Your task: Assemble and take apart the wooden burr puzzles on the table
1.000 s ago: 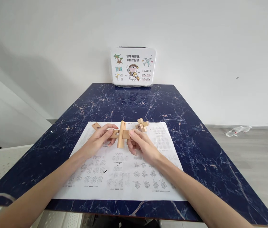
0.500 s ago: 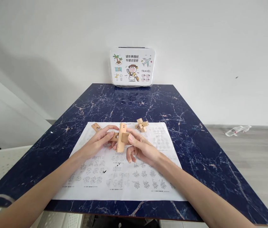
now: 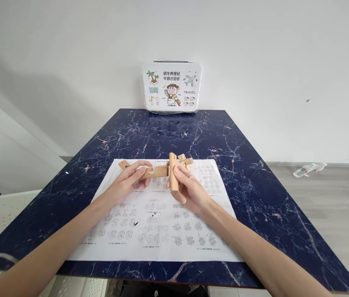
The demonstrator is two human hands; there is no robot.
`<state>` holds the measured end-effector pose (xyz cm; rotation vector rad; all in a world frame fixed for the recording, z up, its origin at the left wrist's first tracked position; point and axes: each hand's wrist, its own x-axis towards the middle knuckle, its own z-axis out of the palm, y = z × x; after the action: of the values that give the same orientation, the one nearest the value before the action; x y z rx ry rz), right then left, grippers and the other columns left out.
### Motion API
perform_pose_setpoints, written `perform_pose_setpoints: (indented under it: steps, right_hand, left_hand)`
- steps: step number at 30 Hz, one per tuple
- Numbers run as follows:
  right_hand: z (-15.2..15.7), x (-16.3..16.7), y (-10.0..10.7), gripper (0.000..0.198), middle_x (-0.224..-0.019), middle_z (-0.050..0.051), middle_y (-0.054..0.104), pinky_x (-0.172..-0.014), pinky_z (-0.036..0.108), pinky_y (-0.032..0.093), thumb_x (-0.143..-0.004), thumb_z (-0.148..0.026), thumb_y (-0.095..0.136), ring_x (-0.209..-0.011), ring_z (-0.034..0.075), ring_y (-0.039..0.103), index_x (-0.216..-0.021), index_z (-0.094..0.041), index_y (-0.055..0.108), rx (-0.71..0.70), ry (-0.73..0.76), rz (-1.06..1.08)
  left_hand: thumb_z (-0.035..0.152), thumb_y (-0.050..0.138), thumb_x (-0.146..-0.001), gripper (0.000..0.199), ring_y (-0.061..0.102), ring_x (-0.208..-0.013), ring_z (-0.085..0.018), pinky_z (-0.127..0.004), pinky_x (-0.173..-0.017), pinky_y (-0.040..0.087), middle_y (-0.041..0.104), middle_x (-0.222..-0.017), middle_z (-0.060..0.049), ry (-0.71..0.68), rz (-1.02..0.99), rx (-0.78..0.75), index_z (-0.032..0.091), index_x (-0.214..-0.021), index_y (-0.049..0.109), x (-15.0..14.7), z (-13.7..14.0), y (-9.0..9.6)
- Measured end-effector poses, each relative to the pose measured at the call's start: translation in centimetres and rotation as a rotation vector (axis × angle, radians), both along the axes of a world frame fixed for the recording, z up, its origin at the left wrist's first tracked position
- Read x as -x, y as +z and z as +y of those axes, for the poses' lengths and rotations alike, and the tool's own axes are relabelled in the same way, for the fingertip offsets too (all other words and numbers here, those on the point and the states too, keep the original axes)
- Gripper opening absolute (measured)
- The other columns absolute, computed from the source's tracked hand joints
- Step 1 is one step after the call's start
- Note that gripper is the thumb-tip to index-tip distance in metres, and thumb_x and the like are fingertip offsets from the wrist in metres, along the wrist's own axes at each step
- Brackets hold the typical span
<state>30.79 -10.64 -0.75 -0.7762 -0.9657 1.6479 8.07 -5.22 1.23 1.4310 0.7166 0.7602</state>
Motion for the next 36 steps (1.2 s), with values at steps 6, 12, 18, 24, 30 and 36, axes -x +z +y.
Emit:
perform_pose_setpoints:
  steps: [6,12,18,24,30,36]
  right_hand:
    - [0.4,0.2,0.0,0.044,-0.076,-0.003,0.069,-0.041,0.026,0.027,-0.094,-0.061,0.066,-0.038,0.006,0.034,-0.119,-0.026,0.06,-0.042,-0.097,-0.081]
    - [-0.2,1.1,-0.3,0.043,-0.067,-0.002,0.064,-0.046,0.028,0.034,-0.1,-0.059,0.059,-0.045,0.011,0.045,-0.12,-0.022,0.065,-0.188,-0.221,-0.499]
    - [-0.3,1.1,-1.2,0.038,-0.06,-0.003,0.06,-0.057,0.032,0.037,-0.103,-0.051,0.054,-0.052,0.015,0.048,-0.123,-0.022,0.067,-0.366,-0.316,-0.905]
    - [-0.2,1.0,-2.0,0.034,-0.083,0.005,0.073,-0.06,0.032,0.04,-0.104,-0.042,0.053,-0.062,0.018,0.06,-0.127,-0.021,0.065,-0.485,-0.337,-1.116]
    - [-0.5,1.2,-1.7,0.032,-0.105,0.009,0.078,-0.068,0.036,0.048,-0.105,-0.039,0.048,-0.078,0.022,0.069,-0.123,-0.022,0.067,-0.52,-0.302,-1.195]
    - [-0.5,1.3,-1.8,0.029,-0.111,0.009,0.074,-0.071,0.036,0.051,-0.106,-0.035,0.046,-0.089,0.023,0.07,-0.116,-0.023,0.07,-0.592,-0.281,-1.211]
  left_hand:
    - [0.051,0.063,-0.098,0.03,0.046,-0.059,-0.013,-0.028,-0.056,0.034,0.054,-0.068,0.002,0.248,-0.012,-0.049,0.021,-0.101,0.064,0.2,0.6,0.0]
    - [0.05,0.052,-0.103,0.034,0.035,-0.051,-0.012,-0.028,-0.051,0.026,0.04,-0.06,0.005,0.301,0.271,-0.222,0.021,-0.094,0.067,0.1,0.3,-0.1]
    - [0.039,0.05,-0.104,0.035,0.041,-0.05,-0.013,-0.029,-0.053,0.026,0.051,-0.057,0.002,0.249,0.527,-0.469,0.019,-0.079,0.065,-0.3,-0.2,-0.3]
    - [0.04,0.052,-0.103,0.044,0.04,-0.046,-0.012,-0.029,-0.053,0.023,0.049,-0.051,0.003,0.303,0.693,-0.656,0.02,-0.064,0.053,-0.3,-0.2,-1.2]
    - [0.051,0.05,-0.104,0.035,0.055,-0.052,-0.016,-0.028,-0.054,0.027,0.068,-0.065,0.0,0.353,0.965,-0.759,0.022,-0.089,0.063,-0.7,-0.9,-1.3]
    - [0.058,0.053,-0.101,0.037,0.053,-0.049,-0.017,-0.029,-0.052,0.027,0.062,-0.061,0.001,0.398,1.076,-0.846,0.022,-0.1,0.062,-0.7,-1.0,-1.5]
